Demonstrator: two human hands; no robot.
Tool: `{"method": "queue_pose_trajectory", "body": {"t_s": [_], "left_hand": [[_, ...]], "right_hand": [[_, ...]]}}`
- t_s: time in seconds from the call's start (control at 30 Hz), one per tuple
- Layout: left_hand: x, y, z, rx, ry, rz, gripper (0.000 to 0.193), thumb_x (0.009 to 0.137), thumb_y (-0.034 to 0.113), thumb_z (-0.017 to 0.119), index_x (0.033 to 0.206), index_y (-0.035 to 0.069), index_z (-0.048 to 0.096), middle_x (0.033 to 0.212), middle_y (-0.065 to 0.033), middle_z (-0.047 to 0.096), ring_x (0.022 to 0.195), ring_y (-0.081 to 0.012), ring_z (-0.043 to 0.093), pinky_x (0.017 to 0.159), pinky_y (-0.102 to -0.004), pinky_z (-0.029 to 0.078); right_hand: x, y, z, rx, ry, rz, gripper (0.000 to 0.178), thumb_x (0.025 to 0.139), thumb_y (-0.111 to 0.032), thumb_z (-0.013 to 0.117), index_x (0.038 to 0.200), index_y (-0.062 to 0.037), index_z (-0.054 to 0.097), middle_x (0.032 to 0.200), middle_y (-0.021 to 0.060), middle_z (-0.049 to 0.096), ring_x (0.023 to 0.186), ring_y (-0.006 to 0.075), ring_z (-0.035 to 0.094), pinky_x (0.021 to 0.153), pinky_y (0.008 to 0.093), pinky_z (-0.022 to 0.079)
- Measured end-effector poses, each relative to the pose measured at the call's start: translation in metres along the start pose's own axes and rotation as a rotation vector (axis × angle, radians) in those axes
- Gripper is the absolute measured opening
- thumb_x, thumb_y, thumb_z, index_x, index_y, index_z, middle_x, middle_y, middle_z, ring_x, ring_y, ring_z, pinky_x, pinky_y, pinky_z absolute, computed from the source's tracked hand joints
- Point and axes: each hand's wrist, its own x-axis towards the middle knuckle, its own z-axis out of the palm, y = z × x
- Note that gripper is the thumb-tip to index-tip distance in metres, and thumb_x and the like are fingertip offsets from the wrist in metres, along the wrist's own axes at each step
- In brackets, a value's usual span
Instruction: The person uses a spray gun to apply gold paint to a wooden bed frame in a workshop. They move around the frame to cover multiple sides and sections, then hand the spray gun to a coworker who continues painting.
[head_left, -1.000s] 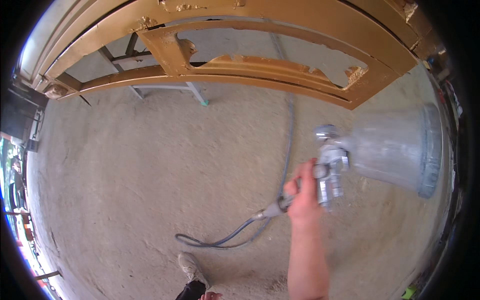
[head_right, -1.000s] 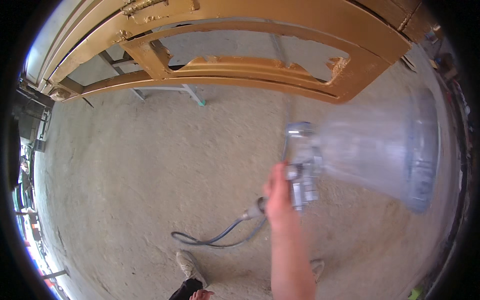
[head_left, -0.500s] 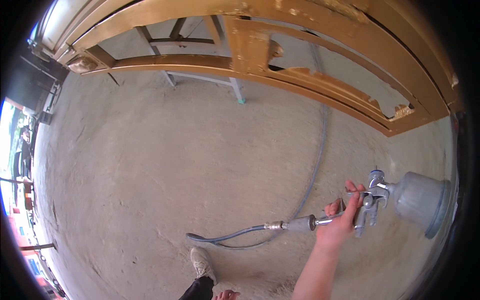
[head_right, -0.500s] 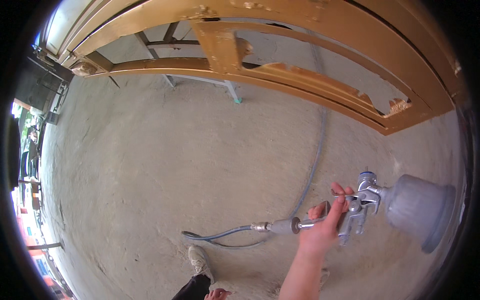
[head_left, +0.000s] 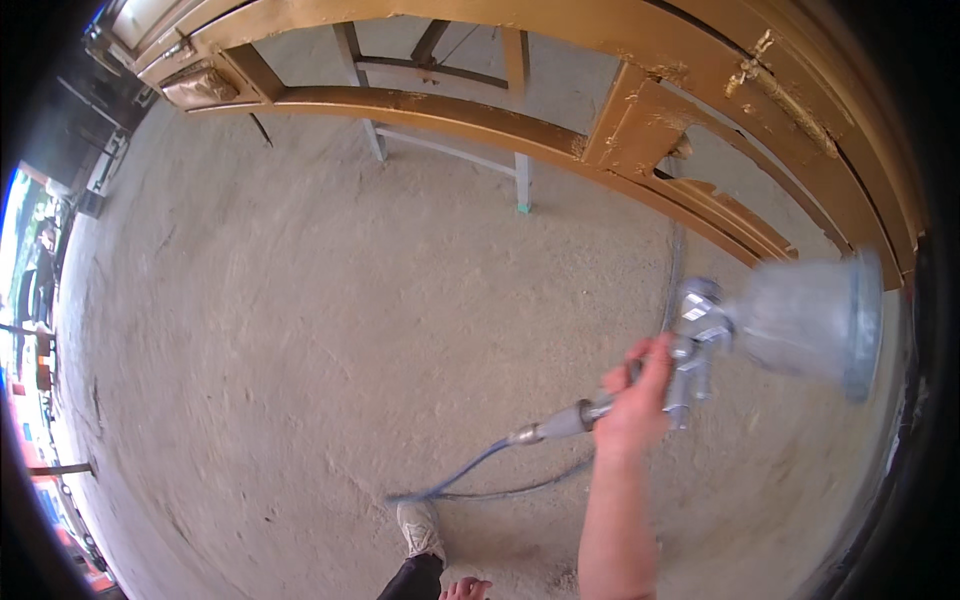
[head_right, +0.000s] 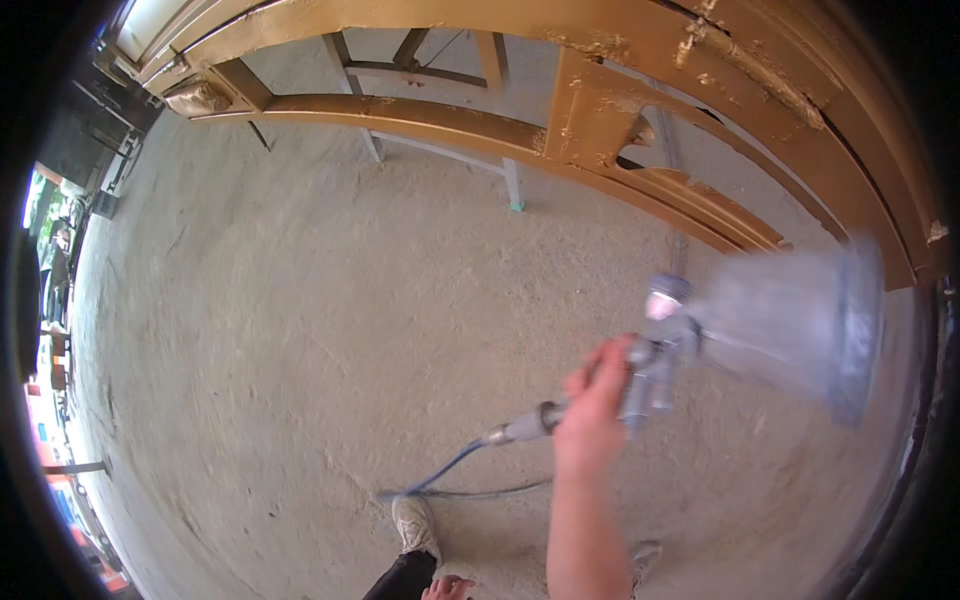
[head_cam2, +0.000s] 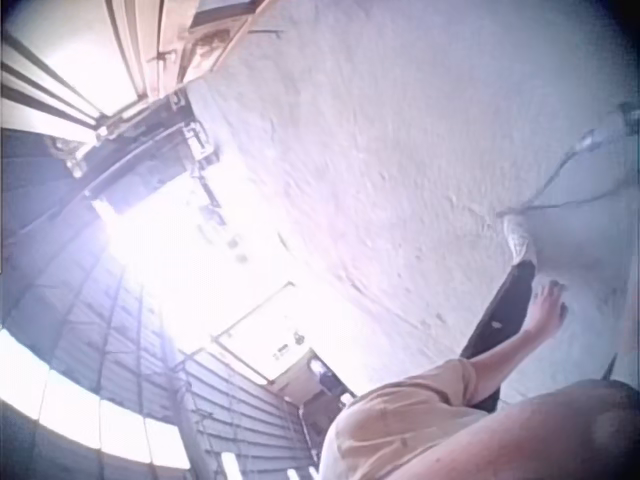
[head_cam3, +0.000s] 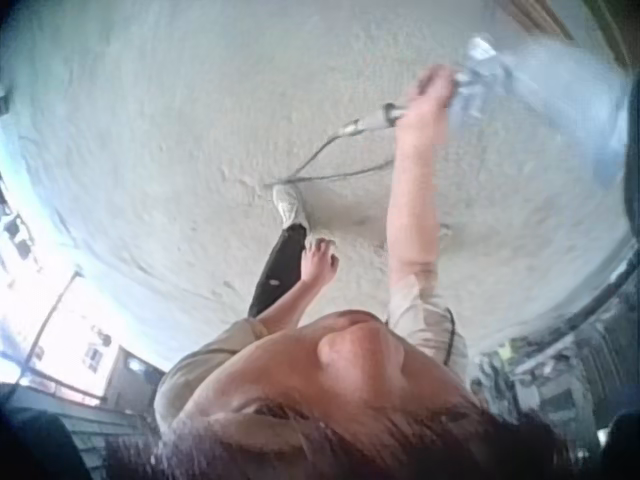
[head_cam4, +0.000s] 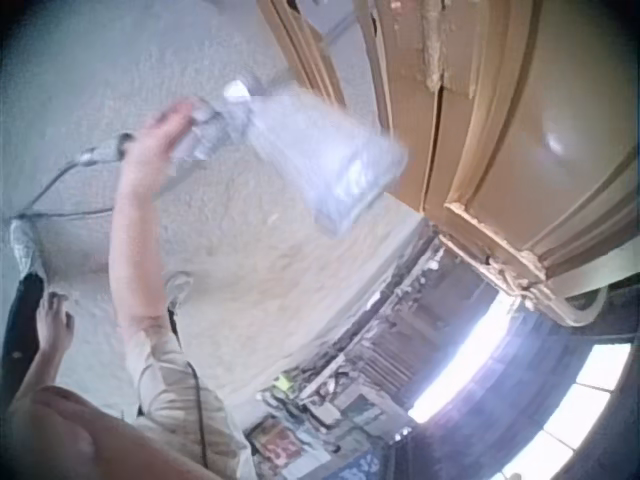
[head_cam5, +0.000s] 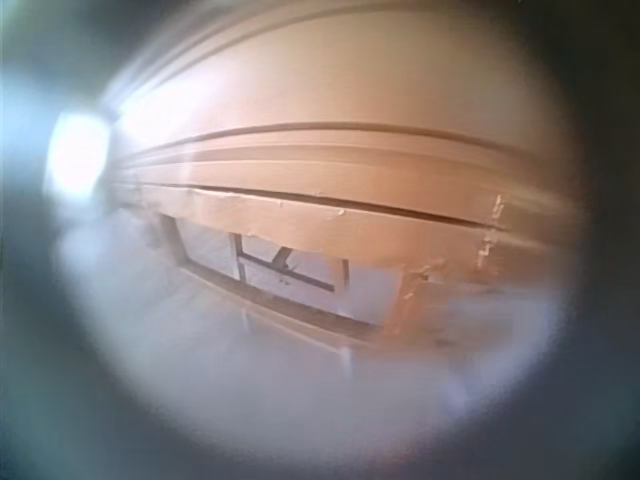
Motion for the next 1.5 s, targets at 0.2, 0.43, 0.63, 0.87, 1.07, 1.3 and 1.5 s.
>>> {"method": "queue_pose_trajectory", "body": {"t_s": [0.2,0.43,0.63,0.87,1.07,1.3,1.5], "left_hand": [[-0.002,-0.005,-0.007,-0.013,-0.024,0.005,0.036,0.080,0.022,0.058,0.114,0.010,0.059,0.119,-0.0142,0.056,0.112,-0.0356,0.051,0.087,-0.0506,0.045],[-0.003,-0.013,0.001,0.003,0.042,-0.013,0.038,0.080,0.022,0.059,0.116,0.011,0.059,0.119,-0.0150,0.055,0.113,-0.0353,0.051,0.087,-0.0503,0.045],[-0.011,-0.019,0.001,0.027,0.337,0.109,0.038,0.080,0.023,0.061,0.110,0.001,0.055,0.111,-0.0199,0.056,0.103,-0.0389,0.054,0.085,-0.0479,0.047],[-0.035,-0.012,0.010,-0.123,0.625,0.223,0.038,0.078,0.019,0.070,0.106,0.000,0.055,0.104,-0.0203,0.057,0.095,-0.0388,0.056,0.079,-0.0470,0.048],[-0.052,0.033,-0.085,-0.349,0.817,0.313,0.055,0.074,0.028,0.072,0.118,0.002,0.052,0.120,-0.0235,0.054,0.108,-0.0420,0.053,0.084,-0.0534,0.046],[-0.075,0.022,-0.111,-0.515,-0.062,0.469,0.040,0.070,0.032,0.071,0.105,0.012,0.065,0.102,-0.0141,0.065,0.089,-0.0332,0.064,0.072,-0.0426,0.052],[-0.104,-0.032,-0.077,-1.059,-0.285,-0.232,0.015,0.077,0.024,0.067,0.088,0.014,0.070,0.093,-0.0102,0.067,0.085,-0.0317,0.064,0.073,-0.0436,0.053]], "right_hand": [[0.009,-0.010,-0.014,-0.023,0.286,-0.130,0.024,0.097,-0.038,0.057,0.098,-0.0145,0.051,0.086,-0.0030,0.049,0.057,0.0055,0.038,0.053,0.0217,0.033],[-0.058,0.001,0.048,-0.146,-0.623,0.159,0.039,0.100,-0.031,0.050,0.133,-0.0086,0.047,0.124,0.0104,0.060,0.049,0.0063,0.047,0.046,0.0202,0.038],[-0.097,0.010,-0.029,-0.171,-0.452,0.318,0.043,0.099,-0.028,0.048,0.138,-0.0085,0.044,0.126,0.0146,0.059,0.043,0.0084,0.047,0.039,0.0235,0.037],[-0.166,-0.043,-0.089,-0.240,-0.236,0.250,0.036,0.099,-0.029,0.047,0.130,-0.0097,0.045,0.115,0.0093,0.061,0.042,0.0097,0.044,0.038,0.0239,0.035],[-0.198,-0.086,-0.100,-0.256,-0.238,0.245,0.032,0.099,-0.031,0.049,0.124,-0.0105,0.048,0.109,0.0080,0.063,0.040,0.0098,0.043,0.037,0.0239,0.034],[-0.243,-0.157,-0.075,-0.324,-0.203,0.195,0.039,0.095,-0.038,0.055,0.124,-0.0127,0.050,0.108,0.0042,0.061,0.041,0.0065,0.037,0.037,0.0205,0.029],[-0.271,-0.169,-0.116,-0.246,-0.085,0.237,0.030,0.081,0.003,0.058,0.111,0.0040,0.061,0.109,0.0143,0.059,0.081,0.0141,0.053,0.059,0.0228,0.044]]}}
